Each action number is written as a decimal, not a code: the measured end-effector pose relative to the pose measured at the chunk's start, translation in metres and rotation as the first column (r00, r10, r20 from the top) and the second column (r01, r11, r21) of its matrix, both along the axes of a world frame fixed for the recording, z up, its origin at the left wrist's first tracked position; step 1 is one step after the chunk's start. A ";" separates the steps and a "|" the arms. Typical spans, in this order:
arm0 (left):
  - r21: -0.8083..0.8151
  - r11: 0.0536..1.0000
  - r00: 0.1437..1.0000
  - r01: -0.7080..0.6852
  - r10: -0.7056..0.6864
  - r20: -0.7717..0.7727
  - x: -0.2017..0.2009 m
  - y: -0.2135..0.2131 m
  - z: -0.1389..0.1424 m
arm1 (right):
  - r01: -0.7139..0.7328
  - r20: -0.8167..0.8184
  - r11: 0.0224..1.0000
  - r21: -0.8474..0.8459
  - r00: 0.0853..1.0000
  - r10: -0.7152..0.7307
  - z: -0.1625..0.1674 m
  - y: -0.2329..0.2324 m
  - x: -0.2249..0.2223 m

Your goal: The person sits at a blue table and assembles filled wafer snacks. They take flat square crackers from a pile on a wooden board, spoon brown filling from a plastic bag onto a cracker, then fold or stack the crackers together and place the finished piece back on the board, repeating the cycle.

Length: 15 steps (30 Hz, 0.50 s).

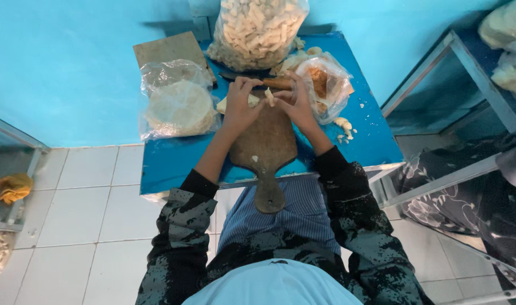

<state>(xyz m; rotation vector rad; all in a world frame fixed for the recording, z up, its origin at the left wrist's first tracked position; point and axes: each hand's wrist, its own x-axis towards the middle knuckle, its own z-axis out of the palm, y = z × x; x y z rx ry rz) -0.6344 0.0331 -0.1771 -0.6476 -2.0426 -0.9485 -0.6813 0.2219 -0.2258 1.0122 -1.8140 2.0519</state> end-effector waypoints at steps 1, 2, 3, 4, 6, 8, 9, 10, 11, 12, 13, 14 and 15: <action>0.006 1.000 1.000 0.024 -0.024 0.003 0.002 0.000 0.001 | -0.032 0.061 0.999 -0.021 0.998 0.034 0.000 0.002 0.001; 0.012 0.999 0.999 0.048 -0.048 0.004 0.002 0.001 0.002 | -0.064 0.120 0.997 -0.044 0.990 0.069 0.001 0.003 0.002; 0.018 0.997 0.997 0.071 -0.071 0.004 0.001 0.001 0.001 | -0.084 0.156 0.996 -0.040 0.984 0.089 0.000 0.005 0.003; 0.014 0.994 0.994 0.108 -0.108 0.004 -0.002 0.001 -0.002 | -0.104 0.194 0.994 -0.036 0.975 0.109 0.000 0.007 0.005; 0.009 0.984 0.984 0.179 -0.179 0.002 -0.005 0.002 -0.005 | -0.120 0.202 0.992 -0.042 0.971 0.126 0.001 0.010 0.009; 0.166 0.910 0.915 0.381 -0.397 0.076 -0.005 0.001 -0.009 | -0.112 0.149 0.992 -0.061 0.981 0.120 0.002 0.012 0.012; 0.246 0.850 0.860 0.466 -0.500 0.100 -0.003 0.001 -0.005 | -0.098 0.177 0.992 -0.082 0.978 0.111 0.002 0.013 0.014; 0.261 0.878 0.901 0.402 -0.430 0.059 0.004 0.003 0.005 | -0.081 0.200 0.991 -0.105 0.975 0.101 0.004 0.017 0.015; 0.276 0.898 0.933 0.343 -0.360 0.010 0.012 0.006 0.023 | -0.061 0.214 0.990 -0.127 0.973 0.087 0.005 0.020 0.015; 0.294 0.911 0.956 0.289 -0.288 -0.047 0.017 0.011 0.049 | -0.063 0.219 0.992 -0.110 0.972 0.086 0.007 0.022 0.013; 0.243 0.941 0.958 0.235 -0.181 -0.223 0.021 0.016 0.081 | -0.063 0.229 0.994 -0.090 0.970 0.082 0.008 0.024 0.012; 0.206 0.964 0.918 0.171 -0.080 -0.388 0.025 0.022 0.113 | -0.061 0.248 0.996 -0.069 0.966 0.077 0.008 0.026 0.010; 0.188 0.972 0.873 0.144 -0.035 -0.487 0.027 0.027 0.141 | -0.058 0.226 0.998 -0.040 0.972 0.066 0.007 0.028 0.007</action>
